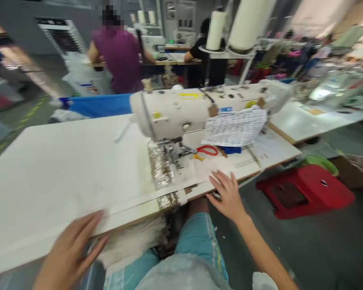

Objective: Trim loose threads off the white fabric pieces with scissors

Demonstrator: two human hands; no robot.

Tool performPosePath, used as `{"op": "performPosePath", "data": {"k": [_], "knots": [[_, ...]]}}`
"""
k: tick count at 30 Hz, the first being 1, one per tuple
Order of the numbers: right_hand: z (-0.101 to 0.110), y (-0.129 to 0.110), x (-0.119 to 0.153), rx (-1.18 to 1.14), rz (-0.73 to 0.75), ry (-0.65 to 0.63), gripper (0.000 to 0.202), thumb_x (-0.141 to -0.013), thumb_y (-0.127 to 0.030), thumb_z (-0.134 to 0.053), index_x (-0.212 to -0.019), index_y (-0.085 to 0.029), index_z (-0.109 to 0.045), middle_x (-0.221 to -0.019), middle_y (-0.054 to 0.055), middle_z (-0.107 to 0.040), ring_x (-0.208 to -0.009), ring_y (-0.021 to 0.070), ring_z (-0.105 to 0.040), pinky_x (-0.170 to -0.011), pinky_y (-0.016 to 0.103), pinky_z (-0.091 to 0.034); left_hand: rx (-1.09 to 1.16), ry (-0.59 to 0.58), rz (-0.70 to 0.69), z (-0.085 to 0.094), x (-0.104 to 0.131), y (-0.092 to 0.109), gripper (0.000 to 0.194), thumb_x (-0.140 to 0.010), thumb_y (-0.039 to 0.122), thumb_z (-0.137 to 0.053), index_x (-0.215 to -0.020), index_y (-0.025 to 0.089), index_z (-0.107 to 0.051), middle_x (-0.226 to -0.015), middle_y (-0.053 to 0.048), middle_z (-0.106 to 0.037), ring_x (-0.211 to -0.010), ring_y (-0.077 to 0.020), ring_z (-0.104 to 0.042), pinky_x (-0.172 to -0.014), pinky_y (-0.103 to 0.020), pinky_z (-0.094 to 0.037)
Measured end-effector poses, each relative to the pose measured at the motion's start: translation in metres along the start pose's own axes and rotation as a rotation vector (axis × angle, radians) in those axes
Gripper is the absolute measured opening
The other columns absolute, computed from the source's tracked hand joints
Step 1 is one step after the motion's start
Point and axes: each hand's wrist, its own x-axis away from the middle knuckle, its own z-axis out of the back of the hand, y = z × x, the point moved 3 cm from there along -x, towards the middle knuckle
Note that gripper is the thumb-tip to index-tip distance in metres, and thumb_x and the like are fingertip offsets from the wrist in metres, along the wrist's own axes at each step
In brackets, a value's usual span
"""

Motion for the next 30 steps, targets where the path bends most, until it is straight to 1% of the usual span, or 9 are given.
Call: {"op": "performPosePath", "data": {"k": [4,6,9,11,15,18,21,25,30], "knots": [[0.007,-0.010,0.011,-0.029,0.045,0.070,0.021,-0.096,-0.016,-0.054,-0.115,-0.021,-0.064,-0.098,0.007,-0.064,-0.097,0.0219,-0.059,-0.099,0.046,-0.043,-0.096,0.060,-0.013,0.013,0.037,-0.002,0.018,-0.098,0.021,-0.055,-0.113,0.024,-0.065,-0.095,-0.007,-0.069,-0.083,-0.0225,-0.066,-0.075,-0.034,-0.052],[0.002,-0.026,0.021,-0.091,0.079,0.066,0.022,-0.095,-0.010,-0.054,-0.111,-0.020,-0.064,-0.096,0.006,-0.064,-0.093,0.0209,-0.058,-0.087,0.039,-0.045,-0.115,0.113,0.047,0.016,0.058,-0.007,0.019,-0.095,0.013,-0.056,-0.108,0.023,-0.065,-0.092,-0.006,-0.071,-0.082,-0.0213,-0.067,-0.076,-0.032,-0.052],[-0.024,-0.062,0.038,-0.219,0.102,0.001,0.023,-0.095,-0.010,-0.052,-0.111,-0.019,-0.064,-0.096,0.006,-0.064,-0.089,0.0200,-0.058,-0.080,0.036,-0.045,-0.201,0.187,0.221,0.011,0.100,-0.028,0.013,-0.093,0.017,-0.057,-0.102,0.022,-0.066,-0.092,-0.007,-0.074,-0.085,-0.0230,-0.070,-0.081,-0.034,-0.054],[-0.051,-0.087,0.050,-0.278,0.086,-0.092,0.022,-0.095,-0.012,-0.050,-0.109,-0.020,-0.066,-0.093,0.006,-0.065,-0.085,0.0199,-0.058,-0.076,0.035,-0.045,-0.248,0.166,0.389,-0.002,0.133,-0.048,0.016,-0.095,0.027,-0.052,-0.098,0.021,-0.066,-0.090,-0.009,-0.076,-0.087,-0.0261,-0.071,-0.083,-0.037,-0.055],[-0.101,-0.126,0.074,-0.419,0.119,-0.459,0.015,-0.092,-0.018,-0.057,-0.101,-0.021,-0.068,-0.094,0.006,-0.069,-0.090,0.0228,-0.061,-0.084,0.040,-0.048,-0.107,-0.055,0.707,-0.041,0.188,-0.067,0.038,-0.089,0.044,-0.042,-0.098,0.019,-0.069,-0.097,-0.015,-0.077,-0.094,-0.0325,-0.073,-0.084,-0.043,-0.058],[-0.126,-0.141,0.079,-0.563,0.020,-0.632,0.020,-0.092,-0.024,-0.059,-0.110,-0.022,-0.068,-0.108,0.008,-0.070,-0.102,0.0264,-0.063,-0.094,0.046,-0.049,0.118,-0.196,1.001,-0.066,0.214,-0.046,0.048,-0.083,0.058,-0.043,-0.092,0.020,-0.070,-0.098,-0.015,-0.077,-0.088,-0.0340,-0.074,-0.078,-0.041,-0.060],[-0.155,-0.157,0.066,-0.699,-0.090,-0.699,0.034,-0.095,-0.027,-0.055,-0.127,-0.022,-0.063,-0.127,0.012,-0.067,-0.119,0.0285,-0.061,-0.102,0.048,-0.049,0.446,-0.345,1.230,-0.087,0.225,-0.002,0.057,-0.085,0.071,-0.041,-0.080,0.023,-0.071,-0.089,-0.012,-0.078,-0.087,-0.0348,-0.075,-0.076,-0.041,-0.060],[-0.202,-0.191,0.038,-0.774,-0.060,-0.800,0.052,-0.093,-0.037,-0.061,-0.143,-0.030,-0.052,-0.141,0.006,-0.062,-0.132,0.0261,-0.054,-0.111,0.045,-0.044,0.682,-0.274,1.278,-0.100,0.223,0.041,0.063,-0.088,0.074,-0.039,-0.100,0.022,-0.073,-0.119,-0.013,-0.073,-0.119,-0.0354,-0.065,-0.105,-0.045,-0.051],[-0.233,-0.208,0.016,-0.774,-0.051,-0.966,0.054,-0.088,-0.048,-0.066,-0.139,-0.030,-0.058,-0.137,0.007,-0.065,-0.131,0.0277,-0.056,-0.111,0.042,-0.044,0.748,-0.232,1.358,-0.107,0.211,0.046,0.074,-0.085,0.080,-0.033,-0.104,0.017,-0.066,-0.124,-0.017,-0.068,-0.126,-0.0337,-0.058,-0.115,-0.045,-0.041]]}}
